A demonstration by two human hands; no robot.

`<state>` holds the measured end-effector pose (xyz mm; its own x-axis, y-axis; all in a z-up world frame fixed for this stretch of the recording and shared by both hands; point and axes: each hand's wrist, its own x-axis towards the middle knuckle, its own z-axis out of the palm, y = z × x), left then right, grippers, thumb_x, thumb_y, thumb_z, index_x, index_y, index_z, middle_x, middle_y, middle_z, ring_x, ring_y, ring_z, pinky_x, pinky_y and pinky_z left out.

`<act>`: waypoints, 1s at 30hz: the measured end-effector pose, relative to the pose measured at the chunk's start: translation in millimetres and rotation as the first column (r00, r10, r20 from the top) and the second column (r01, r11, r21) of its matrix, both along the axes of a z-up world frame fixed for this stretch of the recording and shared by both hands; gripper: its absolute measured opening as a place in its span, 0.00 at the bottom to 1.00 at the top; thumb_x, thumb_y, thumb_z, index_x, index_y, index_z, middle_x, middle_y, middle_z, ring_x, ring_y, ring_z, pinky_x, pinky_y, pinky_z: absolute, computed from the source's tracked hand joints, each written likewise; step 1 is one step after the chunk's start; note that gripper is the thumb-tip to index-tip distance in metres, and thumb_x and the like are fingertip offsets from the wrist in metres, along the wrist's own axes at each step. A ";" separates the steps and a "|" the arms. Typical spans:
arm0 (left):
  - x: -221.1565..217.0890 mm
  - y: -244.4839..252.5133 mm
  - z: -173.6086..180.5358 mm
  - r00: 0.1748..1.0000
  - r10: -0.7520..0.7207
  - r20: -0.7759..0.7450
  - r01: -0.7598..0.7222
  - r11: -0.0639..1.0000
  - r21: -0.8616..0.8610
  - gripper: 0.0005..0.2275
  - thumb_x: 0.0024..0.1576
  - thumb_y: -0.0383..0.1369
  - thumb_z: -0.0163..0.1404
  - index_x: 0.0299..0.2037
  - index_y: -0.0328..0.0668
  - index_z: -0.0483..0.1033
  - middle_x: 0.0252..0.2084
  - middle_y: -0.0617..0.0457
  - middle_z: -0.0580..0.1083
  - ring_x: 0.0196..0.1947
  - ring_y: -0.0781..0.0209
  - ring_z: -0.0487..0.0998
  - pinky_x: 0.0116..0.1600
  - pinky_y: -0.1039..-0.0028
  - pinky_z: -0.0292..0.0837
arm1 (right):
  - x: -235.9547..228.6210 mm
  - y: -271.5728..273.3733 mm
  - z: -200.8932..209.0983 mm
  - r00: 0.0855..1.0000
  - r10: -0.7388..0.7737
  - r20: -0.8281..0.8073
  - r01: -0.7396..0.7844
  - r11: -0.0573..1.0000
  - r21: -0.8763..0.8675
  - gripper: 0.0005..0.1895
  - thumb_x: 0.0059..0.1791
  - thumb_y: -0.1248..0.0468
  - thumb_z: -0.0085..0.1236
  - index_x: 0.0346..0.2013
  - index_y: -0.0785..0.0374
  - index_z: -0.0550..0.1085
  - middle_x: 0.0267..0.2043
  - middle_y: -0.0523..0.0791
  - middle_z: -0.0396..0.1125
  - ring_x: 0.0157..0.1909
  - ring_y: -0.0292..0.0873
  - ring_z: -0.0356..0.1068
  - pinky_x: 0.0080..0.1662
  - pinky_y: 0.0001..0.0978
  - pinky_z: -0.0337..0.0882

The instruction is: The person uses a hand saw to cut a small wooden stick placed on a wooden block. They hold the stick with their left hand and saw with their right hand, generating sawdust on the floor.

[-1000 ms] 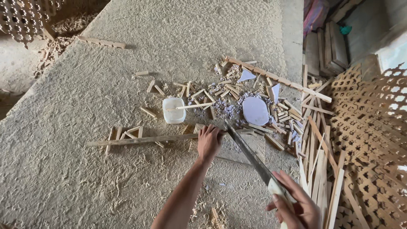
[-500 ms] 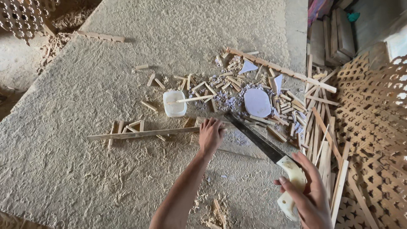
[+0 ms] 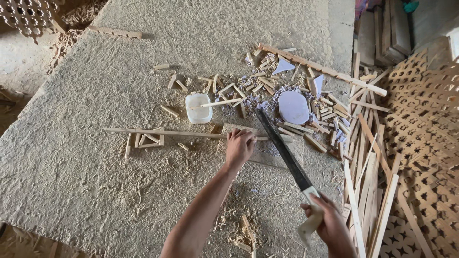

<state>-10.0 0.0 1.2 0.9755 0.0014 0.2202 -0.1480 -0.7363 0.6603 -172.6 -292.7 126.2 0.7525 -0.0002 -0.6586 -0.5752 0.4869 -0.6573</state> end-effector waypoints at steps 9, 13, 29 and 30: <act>13.0 3.2 14.1 0.995 0.052 0.087 -0.047 0.997 -0.061 0.03 0.58 0.27 0.54 0.38 0.48 0.77 0.38 0.57 0.79 0.41 0.61 0.72 0.54 0.64 0.67 | 7.0 86.2 87.1 0.998 0.026 0.052 -0.010 0.955 -0.296 0.21 0.46 0.70 0.55 0.53 0.73 0.68 0.34 0.51 0.65 0.28 0.43 0.64 0.30 0.27 0.65; 11.2 3.9 9.8 0.996 0.059 0.063 -0.056 0.998 -0.036 0.14 0.57 0.29 0.57 0.52 0.50 0.74 0.44 0.54 0.79 0.45 0.56 0.72 0.58 0.57 0.66 | 12.8 94.0 68.9 0.994 0.071 0.085 -0.028 0.904 -0.427 0.26 0.49 0.65 0.52 0.61 0.69 0.64 0.32 0.53 0.67 0.31 0.49 0.68 0.33 0.39 0.69; 8.9 3.5 17.5 0.982 0.035 0.186 -0.033 0.999 -0.013 0.10 0.64 0.42 0.53 0.40 0.47 0.80 0.38 0.59 0.75 0.38 0.62 0.70 0.49 0.67 0.66 | 43.5 137.4 3.5 0.859 0.480 0.178 -0.167 0.591 -0.789 0.28 0.50 0.63 0.49 0.65 0.64 0.59 0.29 0.52 0.77 0.24 0.45 0.79 0.26 0.36 0.81; 8.1 3.6 18.2 0.984 0.032 0.176 -0.032 0.999 -0.007 0.09 0.63 0.41 0.54 0.41 0.47 0.80 0.38 0.60 0.75 0.38 0.62 0.69 0.49 0.68 0.66 | 44.0 137.6 0.0 0.850 0.508 0.139 -0.175 0.520 -0.836 0.29 0.51 0.60 0.49 0.66 0.62 0.59 0.26 0.49 0.77 0.23 0.43 0.80 0.25 0.34 0.81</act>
